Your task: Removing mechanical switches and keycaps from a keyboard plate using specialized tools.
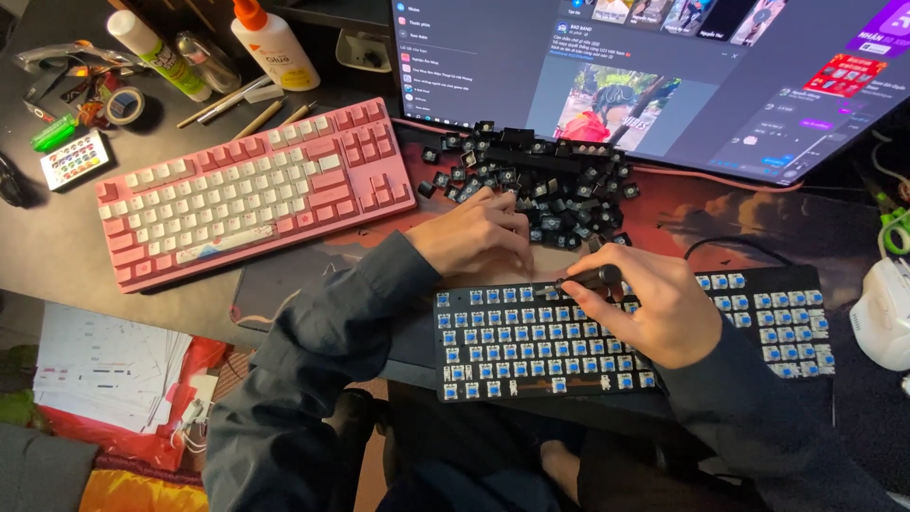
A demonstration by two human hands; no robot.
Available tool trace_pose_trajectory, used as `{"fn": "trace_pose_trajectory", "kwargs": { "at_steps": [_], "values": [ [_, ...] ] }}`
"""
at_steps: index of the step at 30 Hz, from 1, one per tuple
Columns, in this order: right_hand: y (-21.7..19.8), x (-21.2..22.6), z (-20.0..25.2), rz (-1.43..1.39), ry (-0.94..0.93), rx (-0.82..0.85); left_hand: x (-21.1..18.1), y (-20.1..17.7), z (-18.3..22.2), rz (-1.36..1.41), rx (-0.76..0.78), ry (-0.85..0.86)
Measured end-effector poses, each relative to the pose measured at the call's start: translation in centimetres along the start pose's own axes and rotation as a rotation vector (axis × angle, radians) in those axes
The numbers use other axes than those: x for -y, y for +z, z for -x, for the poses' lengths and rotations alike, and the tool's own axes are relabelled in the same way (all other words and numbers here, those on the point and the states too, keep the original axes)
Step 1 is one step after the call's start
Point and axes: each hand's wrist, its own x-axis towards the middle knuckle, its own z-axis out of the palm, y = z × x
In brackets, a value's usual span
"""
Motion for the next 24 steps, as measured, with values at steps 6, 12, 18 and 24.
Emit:
{"fn": "trace_pose_trajectory", "kwargs": {
  "at_steps": [6,12,18,24],
  "values": [
    [0.0,1.8,0.0,0.166,0.107,-0.004,0.3,-0.1,0.0,0.01,0.024,0.016],
    [-2.0,3.1,-1.5,0.219,0.25,0.166,0.1,-0.3,-0.1,0.013,0.037,0.02],
    [-2.8,3.5,-2.6,0.288,0.196,0.533,-0.9,-0.9,-0.3,-0.013,0.017,0.028],
    [-3.2,5.8,-4.3,0.378,0.138,0.669,-1.0,-1.0,-0.4,-0.048,0.024,0.041]
  ]
}}
